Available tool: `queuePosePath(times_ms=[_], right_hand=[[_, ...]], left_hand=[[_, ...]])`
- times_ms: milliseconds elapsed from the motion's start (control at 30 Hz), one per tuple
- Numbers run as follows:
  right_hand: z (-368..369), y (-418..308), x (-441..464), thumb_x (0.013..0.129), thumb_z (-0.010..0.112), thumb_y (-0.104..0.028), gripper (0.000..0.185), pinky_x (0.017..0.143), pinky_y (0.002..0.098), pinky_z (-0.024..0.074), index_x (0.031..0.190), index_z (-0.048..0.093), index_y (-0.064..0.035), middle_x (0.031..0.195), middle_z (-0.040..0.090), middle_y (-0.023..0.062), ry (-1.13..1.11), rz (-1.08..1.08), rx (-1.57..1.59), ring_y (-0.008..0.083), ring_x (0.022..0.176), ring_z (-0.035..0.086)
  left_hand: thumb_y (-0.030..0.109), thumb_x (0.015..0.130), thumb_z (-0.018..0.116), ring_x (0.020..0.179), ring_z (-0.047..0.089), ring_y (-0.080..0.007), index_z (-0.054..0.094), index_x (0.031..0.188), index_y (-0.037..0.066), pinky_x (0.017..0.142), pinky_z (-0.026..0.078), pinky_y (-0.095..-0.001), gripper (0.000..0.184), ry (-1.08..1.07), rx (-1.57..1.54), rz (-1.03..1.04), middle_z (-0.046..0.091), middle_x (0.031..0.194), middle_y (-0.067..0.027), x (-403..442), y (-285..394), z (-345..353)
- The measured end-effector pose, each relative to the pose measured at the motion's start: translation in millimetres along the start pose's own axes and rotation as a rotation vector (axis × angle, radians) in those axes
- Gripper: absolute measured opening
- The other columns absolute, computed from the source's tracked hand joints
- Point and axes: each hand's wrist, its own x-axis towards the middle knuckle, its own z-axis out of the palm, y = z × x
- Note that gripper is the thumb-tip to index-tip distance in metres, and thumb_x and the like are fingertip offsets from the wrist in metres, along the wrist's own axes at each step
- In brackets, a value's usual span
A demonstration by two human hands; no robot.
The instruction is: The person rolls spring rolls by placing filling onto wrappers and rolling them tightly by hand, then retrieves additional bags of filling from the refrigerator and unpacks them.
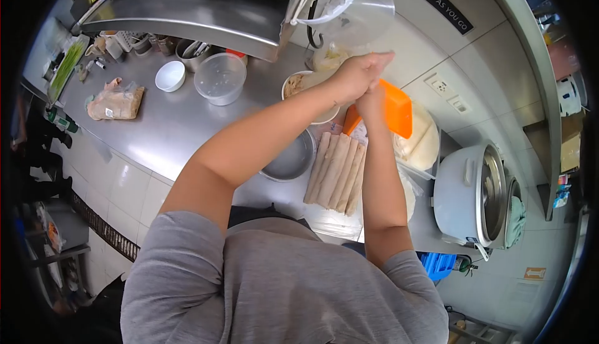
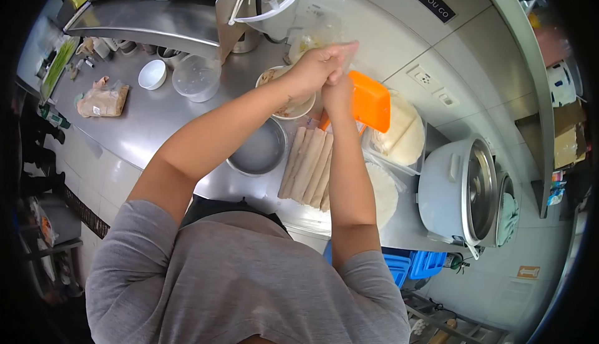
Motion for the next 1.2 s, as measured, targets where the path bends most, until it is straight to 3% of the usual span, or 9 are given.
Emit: queuePosePath(times_ms=[200,300,367,533,600,667,933,1033,1200], right_hand=[[-34.4,-52.8,2.1,0.075,0.05,0.002,0.026,0.067,0.041,0.049,0.097,0.063,-0.0011,0.083,0.064,0.0233,0.345,-0.019,0.036,0.0341,0.079,0.064],[-47.0,-66.1,2.5,0.071,0.047,0.008,0.031,0.064,0.0366,0.0513,0.096,0.063,0.0,0.082,0.066,0.0166,0.564,-0.111,0.041,0.0271,0.078,0.065],[-60.1,-57.5,10.4,0.071,0.046,0.01,0.032,0.064,0.0335,0.0546,0.1,0.06,0.0033,0.093,0.064,0.0134,0.638,-0.176,0.661,0.0241,0.079,0.064],[-75.5,28.8,11.7,0.086,0.052,-0.007,0.048,0.077,0.0386,0.0563,0.131,0.04,0.006,0.115,0.058,0.0242,0.337,-0.071,0.491,0.0325,0.098,0.062],[-57.7,0.3,7.3,0.092,0.049,-0.015,0.046,0.082,0.0391,0.0554,0.131,0.039,0.0088,0.119,0.056,0.026,0.197,0.271,0.694,0.0341,0.105,0.06],[-42.6,-24.4,-8.7,0.095,0.04,-0.027,0.047,0.088,0.0404,0.0526,0.123,0.047,0.0101,0.115,0.058,0.0251,0.436,0.163,0.617,0.0341,0.104,0.06],[-24.6,-170.2,-107.5,0.093,0.047,-0.028,0.046,0.09,0.0374,0.0487,0.121,0.05,0.0083,0.117,0.055,0.0188,0.497,0.119,0.516,0.0298,0.105,0.057],[35.5,-235.2,-142.0,0.093,0.048,-0.026,0.044,0.092,0.039,0.047,0.121,0.051,0.0077,0.118,0.054,0.0177,0.232,0.147,0.834,0.0282,0.106,0.055],[185.8,-355.5,-220.1,0.091,0.049,-0.011,0.039,0.092,0.0431,0.0472,0.125,0.046,0.0061,0.122,0.054,0.0199,-0.407,-0.01,1.191,0.0288,0.11,0.056]], left_hand=[[0.027,0.094,0.055,0.111,0.055,-0.0175,0.025,0.144,0.003,0.096,0.04,-0.0291,0.063,0.221,0.267,0.047,0.059,0.119,-0.0104,-95.7,13.3,-24.0],[0.023,0.09,0.061,0.103,0.06,-0.0209,0.036,0.138,0.002,0.09,0.045,-0.0311,0.058,0.25,0.355,-0.12,0.063,0.107,-0.0137,-153.0,-8.7,-58.8],[0.021,0.09,0.061,0.099,0.059,-0.0165,0.044,0.133,0.003,0.089,0.045,-0.0291,0.05,0.256,0.38,-0.154,0.062,0.11,-0.0104,-184.2,-26.2,-74.2],[0.017,0.089,0.061,0.096,0.059,-0.0149,0.058,0.116,0.005,0.083,0.049,-0.0315,0.029,0.336,0.364,-0.274,0.062,0.105,-0.004,-265.0,-34.8,-96.8],[0.016,0.088,0.061,0.092,0.061,-0.0167,0.058,0.115,0.006,0.081,0.05,-0.0319,0.029,0.353,0.403,-0.224,0.063,0.097,-0.0059,-284.8,-44.7,-105.8],[0.017,0.088,0.06,0.092,0.06,-0.0178,0.056,0.118,0.005,0.081,0.049,-0.032,0.033,0.359,0.367,-0.24,0.062,0.1,-0.0081,-304.5,-27.3,-107.5],[0.021,0.085,0.064,0.098,0.057,-0.0228,0.047,0.129,0.006,0.087,0.047,-0.0348,0.05,0.591,0.438,-0.407,0.054,0.115,-0.0143,-460.2,40.5,-198.0],[0.025,0.075,0.075,0.111,0.05,-0.031,0.024,0.145,0.011,0.095,0.044,-0.0385,0.088,0.607,0.517,-0.524,0.038,0.132,-0.0197,-518.9,55.1,-209.8],[0.024,0.068,0.081,0.133,0.028,-0.0425,0.006,0.149,0.014,0.107,0.033,-0.0425,0.11,0.766,0.759,-0.308,0.017,0.147,-0.0254,-557.5,98.1,-214.2]])
